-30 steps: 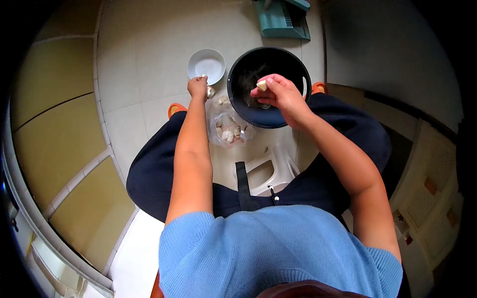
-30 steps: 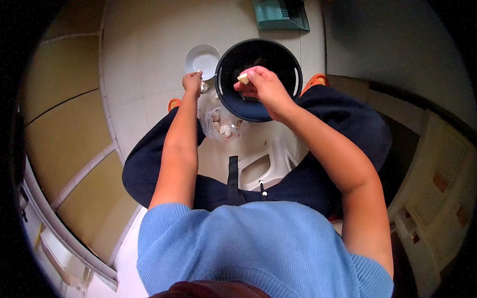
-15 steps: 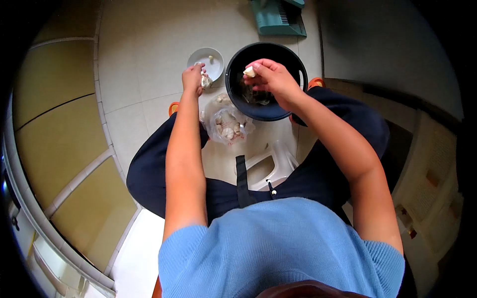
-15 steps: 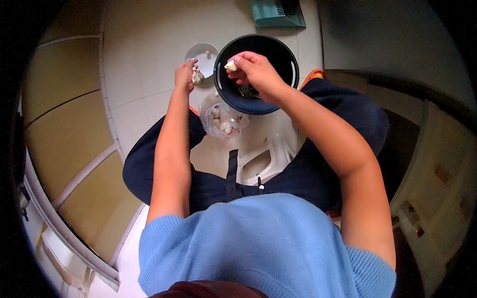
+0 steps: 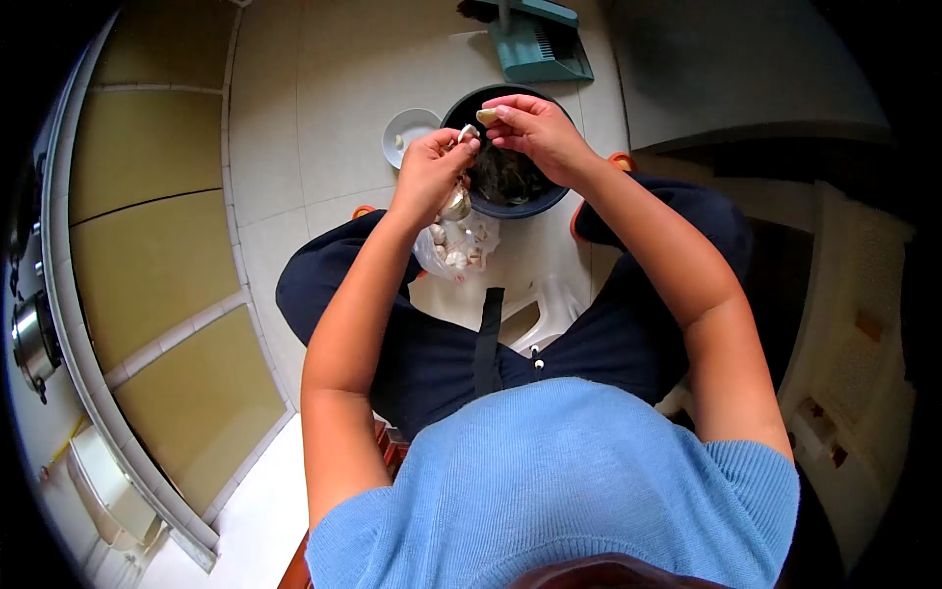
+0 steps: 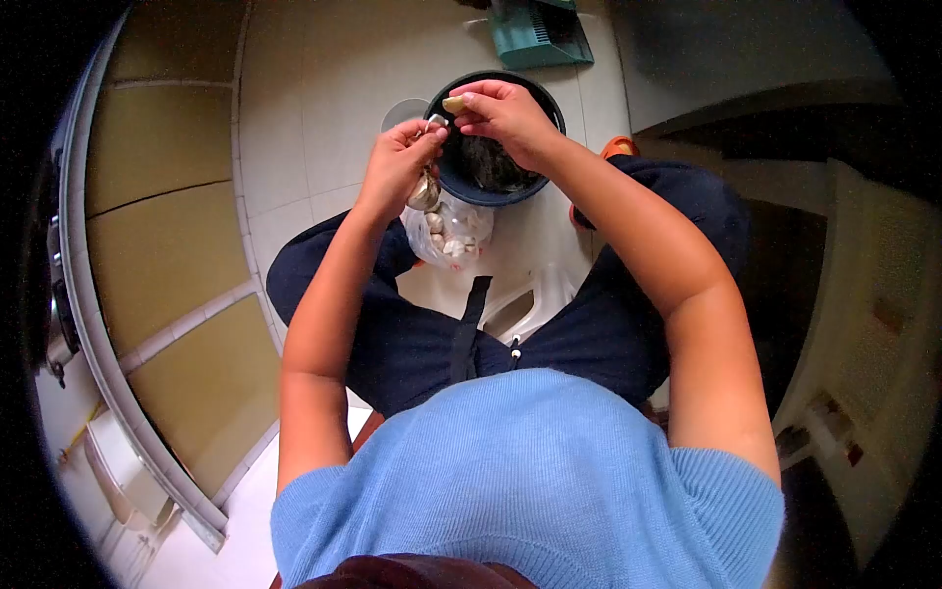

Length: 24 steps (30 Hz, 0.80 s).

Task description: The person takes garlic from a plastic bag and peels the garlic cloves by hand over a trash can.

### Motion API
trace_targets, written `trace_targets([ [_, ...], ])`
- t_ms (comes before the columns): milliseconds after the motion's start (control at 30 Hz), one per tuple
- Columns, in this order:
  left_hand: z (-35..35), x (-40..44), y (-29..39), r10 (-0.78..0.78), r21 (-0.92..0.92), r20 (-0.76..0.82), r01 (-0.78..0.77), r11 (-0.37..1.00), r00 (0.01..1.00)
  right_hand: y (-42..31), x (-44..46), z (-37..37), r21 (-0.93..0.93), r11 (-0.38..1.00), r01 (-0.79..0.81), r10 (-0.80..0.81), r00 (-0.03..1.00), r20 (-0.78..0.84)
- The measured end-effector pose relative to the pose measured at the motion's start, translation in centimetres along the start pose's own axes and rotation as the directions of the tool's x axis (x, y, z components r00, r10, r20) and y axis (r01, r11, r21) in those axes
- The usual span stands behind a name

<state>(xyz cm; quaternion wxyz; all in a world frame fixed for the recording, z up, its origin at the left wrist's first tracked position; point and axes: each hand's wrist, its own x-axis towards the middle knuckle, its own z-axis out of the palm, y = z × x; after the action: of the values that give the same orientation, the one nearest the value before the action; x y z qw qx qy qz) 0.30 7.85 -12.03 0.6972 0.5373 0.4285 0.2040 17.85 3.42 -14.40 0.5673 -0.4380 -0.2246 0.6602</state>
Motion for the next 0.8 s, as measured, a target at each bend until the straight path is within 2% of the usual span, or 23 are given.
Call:
trace_targets([
  [133,1.2,0.9,-0.3,0.027,-0.061,-0.029,-0.029,0.998,0.999,-0.7,-0.6,0.5,0.045,0.999,0.020,-0.020,1.000,0.011],
  [233,2.0,1.4,-0.3,0.078,-0.007,-0.053,-0.078,0.997,0.996,-1.0,-0.4,0.1,0.003,1.000,-0.003,0.003,1.000,0.007],
  [300,2.2,1.8,-0.3,0.130,0.043,0.001,-0.130,0.991,0.991,-0.9,-0.2,-0.4,-0.058,0.998,-0.029,0.028,0.999,-0.022],
  [433,2.3,2.0,-0.1,0.103,-0.021,-0.004,-0.103,0.994,0.995,-0.8,0.1,-0.6,-0.085,0.995,-0.045,0.042,0.998,-0.037],
  [500,2.2,1.8,0.0,0.103,0.088,-0.021,-0.101,0.991,0.994,-1.2,0.0,-0.3,-0.099,0.990,-0.105,0.098,0.993,-0.071],
  [533,1.9,2.0,-0.3,0.099,0.083,-0.023,-0.097,0.992,0.995,-1.3,0.0,-0.4,-0.101,0.989,-0.111,0.104,0.992,-0.073],
  [600,1.4,2.2,-1.1,0.135,0.299,-0.026,-0.121,0.947,0.990,-1.4,0.2,-0.7,-0.141,0.987,-0.078,0.070,0.996,-0.059],
  [733,1.8,2.0,-1.3,0.193,0.291,-0.034,-0.175,0.940,0.981,-1.6,0.2,-0.8,-0.115,0.993,-0.029,0.019,0.996,-0.091],
  [800,2.1,1.6,-0.8,0.192,0.083,-0.109,-0.183,0.980,0.975,-1.2,0.3,-0.7,-0.108,0.993,-0.057,0.049,0.996,-0.074],
])
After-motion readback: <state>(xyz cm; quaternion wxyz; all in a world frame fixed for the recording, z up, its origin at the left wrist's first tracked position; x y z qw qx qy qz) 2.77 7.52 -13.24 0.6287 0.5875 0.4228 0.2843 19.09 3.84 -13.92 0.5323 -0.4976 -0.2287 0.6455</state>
